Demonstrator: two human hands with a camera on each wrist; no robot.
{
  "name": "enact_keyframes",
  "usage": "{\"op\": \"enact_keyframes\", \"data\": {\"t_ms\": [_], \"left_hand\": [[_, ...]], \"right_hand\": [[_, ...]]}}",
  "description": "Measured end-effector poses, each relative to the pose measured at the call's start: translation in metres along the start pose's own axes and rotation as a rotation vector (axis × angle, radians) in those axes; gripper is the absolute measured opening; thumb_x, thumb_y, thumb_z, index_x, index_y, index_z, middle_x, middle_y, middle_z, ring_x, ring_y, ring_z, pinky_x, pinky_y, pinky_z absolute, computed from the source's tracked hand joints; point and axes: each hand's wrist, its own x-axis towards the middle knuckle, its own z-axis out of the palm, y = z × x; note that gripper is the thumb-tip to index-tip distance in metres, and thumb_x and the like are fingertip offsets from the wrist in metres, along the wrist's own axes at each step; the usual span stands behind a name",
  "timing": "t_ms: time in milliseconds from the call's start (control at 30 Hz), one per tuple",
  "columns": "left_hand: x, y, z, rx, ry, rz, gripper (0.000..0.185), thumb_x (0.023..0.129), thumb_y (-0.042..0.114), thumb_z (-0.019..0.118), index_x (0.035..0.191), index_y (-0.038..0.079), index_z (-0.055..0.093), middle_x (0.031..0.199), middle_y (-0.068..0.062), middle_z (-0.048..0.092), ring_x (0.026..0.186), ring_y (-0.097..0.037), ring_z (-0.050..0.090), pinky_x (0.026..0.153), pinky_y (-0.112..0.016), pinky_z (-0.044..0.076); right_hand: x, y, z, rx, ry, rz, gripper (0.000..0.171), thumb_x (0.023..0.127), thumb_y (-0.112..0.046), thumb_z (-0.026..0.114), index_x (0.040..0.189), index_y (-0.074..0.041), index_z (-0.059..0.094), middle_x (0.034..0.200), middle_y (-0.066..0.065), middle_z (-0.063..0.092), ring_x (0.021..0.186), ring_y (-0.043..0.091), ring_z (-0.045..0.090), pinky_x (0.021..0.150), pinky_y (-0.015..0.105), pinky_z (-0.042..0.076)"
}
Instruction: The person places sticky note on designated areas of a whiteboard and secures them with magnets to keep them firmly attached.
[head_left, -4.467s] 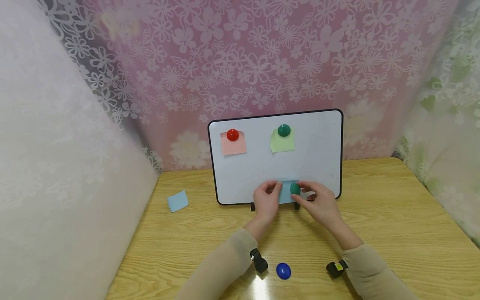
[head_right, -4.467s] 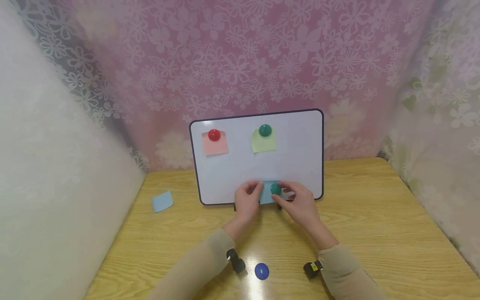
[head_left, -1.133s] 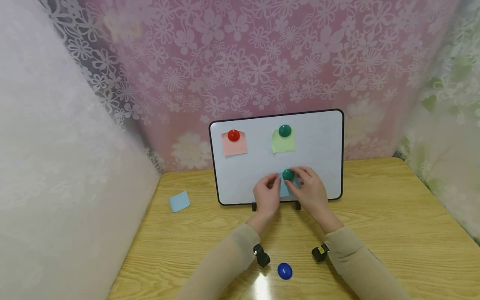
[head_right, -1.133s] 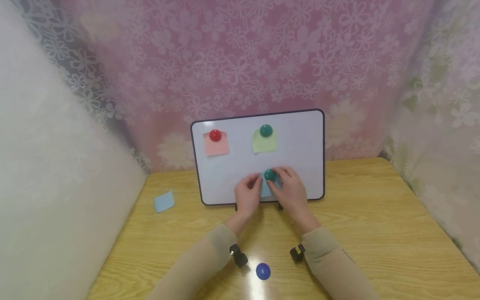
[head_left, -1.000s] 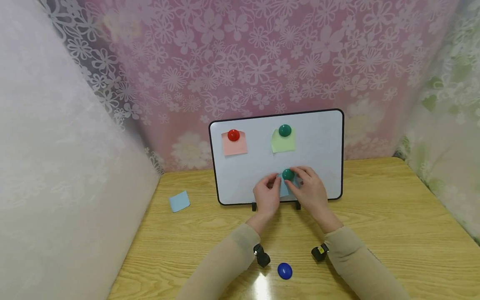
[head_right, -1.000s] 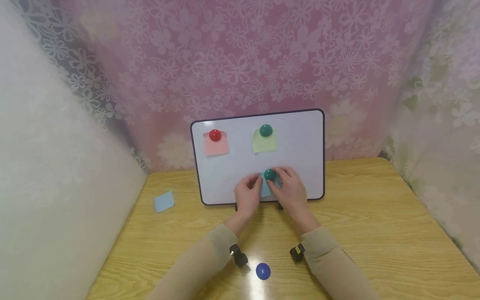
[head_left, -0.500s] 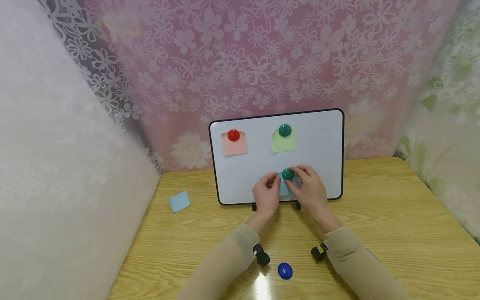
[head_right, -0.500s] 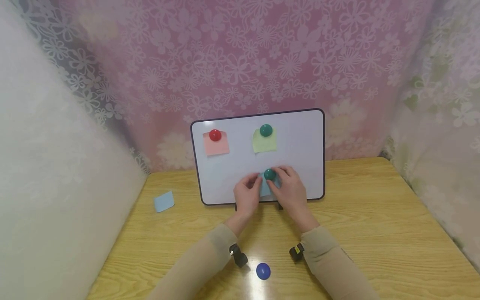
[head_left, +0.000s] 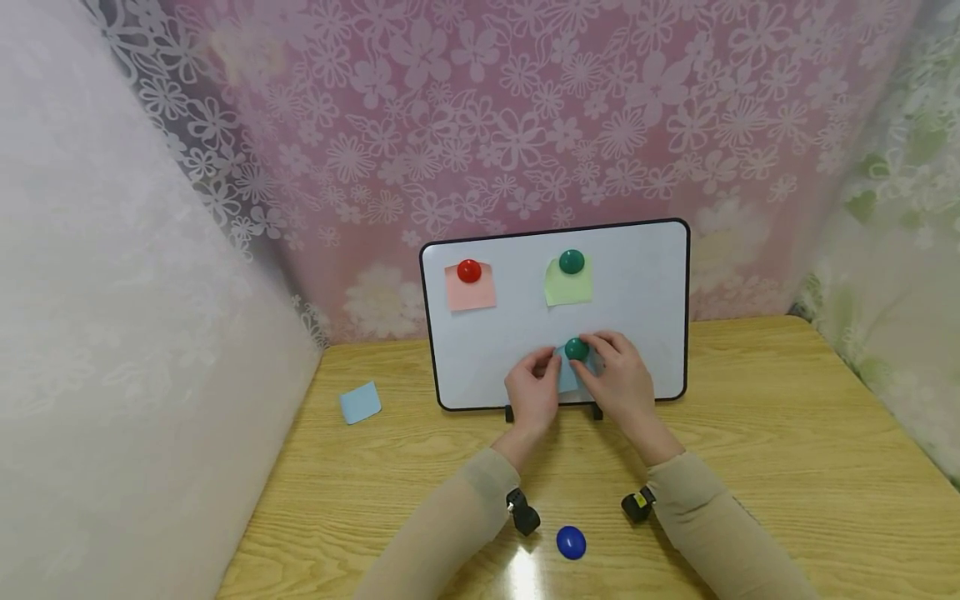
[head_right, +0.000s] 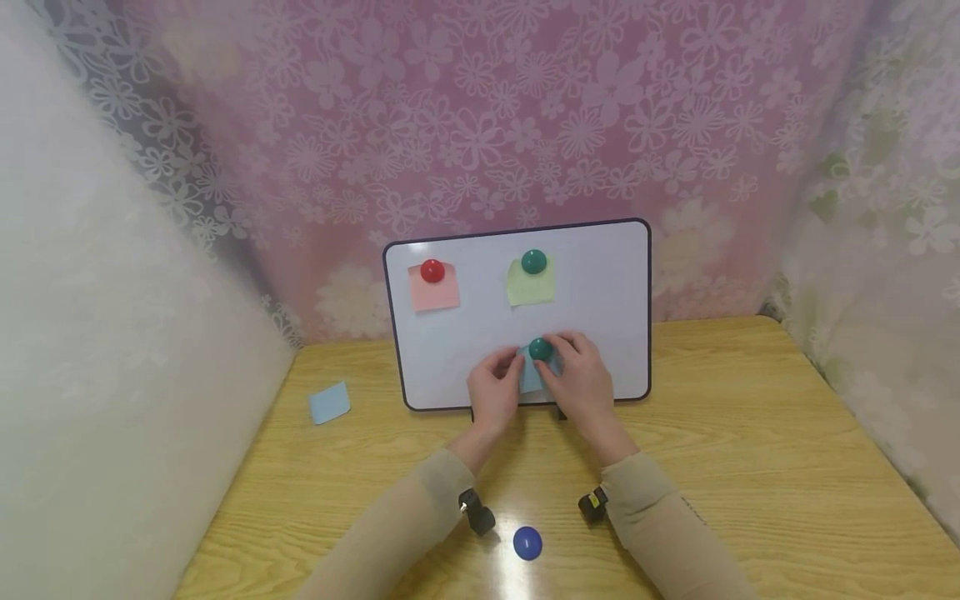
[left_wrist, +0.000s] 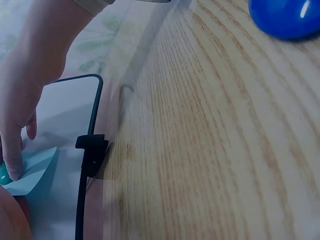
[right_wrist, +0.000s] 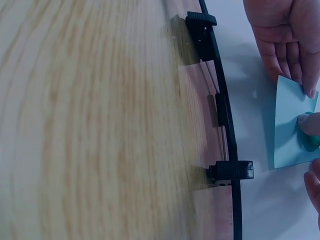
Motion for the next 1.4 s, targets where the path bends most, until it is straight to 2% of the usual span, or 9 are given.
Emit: {"op": "enact_keyframes", "data": {"t_ms": [833, 1100, 1400], "left_hand": [[-0.002, -0.001, -0.009, -0.012, 0.005, 0.008, 0.017, 0.104, 0.016, 0.073, 0.118, 0.01, 0.082, 0.102, 0.005, 0.077, 0.088, -0.009, 0.07, 0.076, -0.028, 0.059], [0.0, -0.006, -0.017, 0.01, 0.013, 0.004, 0.016, 0.104, 0.015, 0.074, 0.117, 0.01, 0.082, 0.101, 0.007, 0.077, 0.087, -0.008, 0.069, 0.078, -0.027, 0.059], [0.0, -0.012, -0.024, -0.017, 0.006, -0.001, 0.015, 0.103, 0.017, 0.075, 0.115, 0.01, 0.082, 0.097, 0.009, 0.077, 0.084, -0.007, 0.07, 0.077, -0.026, 0.06]], "right_hand": [[-0.004, -0.002, 0.001, -0.018, 0.027, -0.014, 0.043, 0.086, -0.01, 0.092, 0.124, 0.0, 0.075, 0.122, 0.02, 0.066, 0.113, 0.041, 0.065, 0.092, 0.056, 0.057], [-0.006, -0.005, -0.007, -0.006, 0.063, -0.053, 0.046, 0.084, -0.009, 0.094, 0.124, 0.002, 0.075, 0.123, 0.02, 0.066, 0.111, 0.043, 0.064, 0.092, 0.057, 0.057], [-0.011, -0.005, -0.008, -0.012, 0.04, -0.09, 0.044, 0.084, -0.01, 0.093, 0.123, 0.001, 0.076, 0.121, 0.021, 0.066, 0.108, 0.043, 0.064, 0.088, 0.057, 0.057]]}}
